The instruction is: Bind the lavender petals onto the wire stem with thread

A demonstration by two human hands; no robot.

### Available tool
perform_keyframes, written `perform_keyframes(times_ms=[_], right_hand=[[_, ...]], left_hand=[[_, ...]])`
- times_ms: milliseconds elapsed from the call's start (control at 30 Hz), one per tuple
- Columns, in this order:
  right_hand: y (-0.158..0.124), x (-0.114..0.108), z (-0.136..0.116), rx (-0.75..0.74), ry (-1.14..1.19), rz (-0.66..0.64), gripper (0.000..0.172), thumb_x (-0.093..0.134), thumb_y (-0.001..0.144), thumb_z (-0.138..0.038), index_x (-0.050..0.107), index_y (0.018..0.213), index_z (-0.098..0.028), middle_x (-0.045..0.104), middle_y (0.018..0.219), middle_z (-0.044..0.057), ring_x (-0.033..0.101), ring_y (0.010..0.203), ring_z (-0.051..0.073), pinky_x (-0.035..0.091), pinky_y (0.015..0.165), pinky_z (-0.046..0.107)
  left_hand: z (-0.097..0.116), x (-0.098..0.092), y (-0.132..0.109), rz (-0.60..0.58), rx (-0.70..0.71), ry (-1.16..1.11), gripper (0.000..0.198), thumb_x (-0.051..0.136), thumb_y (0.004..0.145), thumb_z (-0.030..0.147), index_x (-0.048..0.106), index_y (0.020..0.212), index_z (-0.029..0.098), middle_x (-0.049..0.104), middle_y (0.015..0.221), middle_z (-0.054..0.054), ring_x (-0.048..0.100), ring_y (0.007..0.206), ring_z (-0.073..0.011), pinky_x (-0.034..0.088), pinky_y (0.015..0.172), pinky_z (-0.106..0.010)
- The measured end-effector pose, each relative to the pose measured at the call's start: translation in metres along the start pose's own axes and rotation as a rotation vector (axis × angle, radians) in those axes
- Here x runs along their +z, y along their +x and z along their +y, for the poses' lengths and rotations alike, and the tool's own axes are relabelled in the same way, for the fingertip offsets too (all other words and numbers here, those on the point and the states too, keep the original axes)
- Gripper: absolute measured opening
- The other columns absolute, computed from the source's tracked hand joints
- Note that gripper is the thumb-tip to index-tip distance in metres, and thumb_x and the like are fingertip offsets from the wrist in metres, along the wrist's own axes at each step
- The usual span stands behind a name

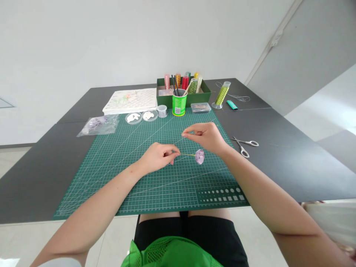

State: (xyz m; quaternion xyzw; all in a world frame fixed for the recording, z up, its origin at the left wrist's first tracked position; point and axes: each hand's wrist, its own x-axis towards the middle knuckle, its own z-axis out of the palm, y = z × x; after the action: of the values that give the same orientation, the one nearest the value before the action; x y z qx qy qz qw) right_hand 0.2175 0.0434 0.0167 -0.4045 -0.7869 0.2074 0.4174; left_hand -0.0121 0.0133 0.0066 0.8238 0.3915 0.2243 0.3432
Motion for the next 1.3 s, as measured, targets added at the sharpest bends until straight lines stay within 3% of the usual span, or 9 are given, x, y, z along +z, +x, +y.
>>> perform_keyframes(times_ms=[133, 333, 433, 500, 700, 967, 1167, 1300], right_hand=[[0.004, 0.001, 0.009, 0.167, 0.117, -0.088, 0.024, 0.075, 0.085, -0.039, 0.081, 0.083, -0.016, 0.034, 0.047, -0.008, 0.024, 0.048, 0.006, 0.020, 0.049, 0.027], [0.006, 0.015, 0.021, 0.301, 0.331, -0.208, 0.038, 0.077, 0.077, -0.051, 0.078, 0.080, -0.014, 0.034, 0.048, -0.009, 0.024, 0.048, 0.006, 0.019, 0.048, 0.025], [0.004, 0.023, 0.022, 0.324, 0.403, -0.212, 0.037, 0.078, 0.077, -0.051, 0.077, 0.078, -0.014, 0.053, 0.058, -0.002, 0.039, 0.054, 0.008, 0.031, 0.051, 0.026], [0.002, 0.027, 0.020, 0.331, 0.405, -0.190, 0.035, 0.079, 0.077, -0.050, 0.077, 0.078, -0.015, 0.057, 0.062, 0.000, 0.043, 0.058, 0.010, 0.034, 0.054, 0.027], [0.000, 0.029, 0.014, 0.375, 0.353, -0.192, 0.042, 0.076, 0.076, -0.055, 0.079, 0.082, -0.014, 0.037, 0.051, -0.007, 0.028, 0.051, 0.008, 0.022, 0.051, 0.027], [-0.008, 0.028, -0.002, 0.187, 0.161, -0.133, 0.024, 0.068, 0.086, -0.036, 0.080, 0.083, -0.015, 0.036, 0.049, -0.007, 0.027, 0.049, 0.007, 0.025, 0.051, 0.026], [-0.016, 0.026, -0.017, -0.030, -0.008, -0.081, 0.027, 0.060, 0.096, -0.032, 0.080, 0.085, -0.018, 0.057, 0.058, -0.002, 0.039, 0.051, 0.008, 0.033, 0.053, 0.023], [-0.018, 0.022, -0.021, -0.154, -0.112, -0.034, 0.029, 0.056, 0.099, -0.031, 0.080, 0.089, -0.021, 0.073, 0.071, 0.002, 0.054, 0.056, 0.010, 0.041, 0.059, 0.023]], left_hand=[[0.008, -0.001, -0.003, -0.036, -0.014, -0.158, 0.017, 0.063, 0.094, 0.030, 0.075, 0.092, 0.018, 0.074, 0.060, 0.003, 0.058, 0.043, -0.0087, 0.042, 0.047, -0.019], [0.012, -0.002, -0.005, -0.020, -0.014, -0.409, 0.014, 0.065, 0.093, 0.030, 0.069, 0.090, 0.017, 0.073, 0.060, 0.001, 0.063, 0.048, -0.0098, 0.049, 0.050, -0.019], [0.007, -0.003, -0.004, 0.065, -0.017, -0.527, 0.015, 0.067, 0.092, 0.033, 0.066, 0.090, 0.017, 0.071, 0.057, 0.001, 0.061, 0.046, -0.0098, 0.048, 0.048, -0.018], [0.004, -0.004, -0.002, 0.152, -0.005, -0.567, 0.017, 0.068, 0.092, 0.034, 0.065, 0.091, 0.017, 0.071, 0.057, 0.002, 0.060, 0.046, -0.0095, 0.048, 0.047, -0.018], [-0.007, -0.011, 0.005, 0.416, -0.001, -0.525, 0.019, 0.069, 0.092, 0.035, 0.065, 0.088, 0.018, 0.069, 0.056, 0.002, 0.059, 0.046, -0.0093, 0.049, 0.051, -0.020], [-0.022, -0.014, 0.011, 0.534, -0.113, -0.419, 0.017, 0.068, 0.089, 0.035, 0.065, 0.084, 0.018, 0.071, 0.058, 0.001, 0.061, 0.049, -0.0115, 0.049, 0.056, -0.024], [-0.025, -0.013, 0.012, 0.474, -0.185, -0.314, 0.016, 0.065, 0.088, 0.035, 0.065, 0.084, 0.019, 0.071, 0.058, 0.001, 0.060, 0.048, -0.0132, 0.047, 0.055, -0.025], [-0.018, -0.010, 0.009, 0.376, -0.189, -0.079, 0.013, 0.063, 0.089, 0.031, 0.067, 0.083, 0.020, 0.072, 0.058, 0.003, 0.063, 0.050, -0.0140, 0.047, 0.058, -0.025]])
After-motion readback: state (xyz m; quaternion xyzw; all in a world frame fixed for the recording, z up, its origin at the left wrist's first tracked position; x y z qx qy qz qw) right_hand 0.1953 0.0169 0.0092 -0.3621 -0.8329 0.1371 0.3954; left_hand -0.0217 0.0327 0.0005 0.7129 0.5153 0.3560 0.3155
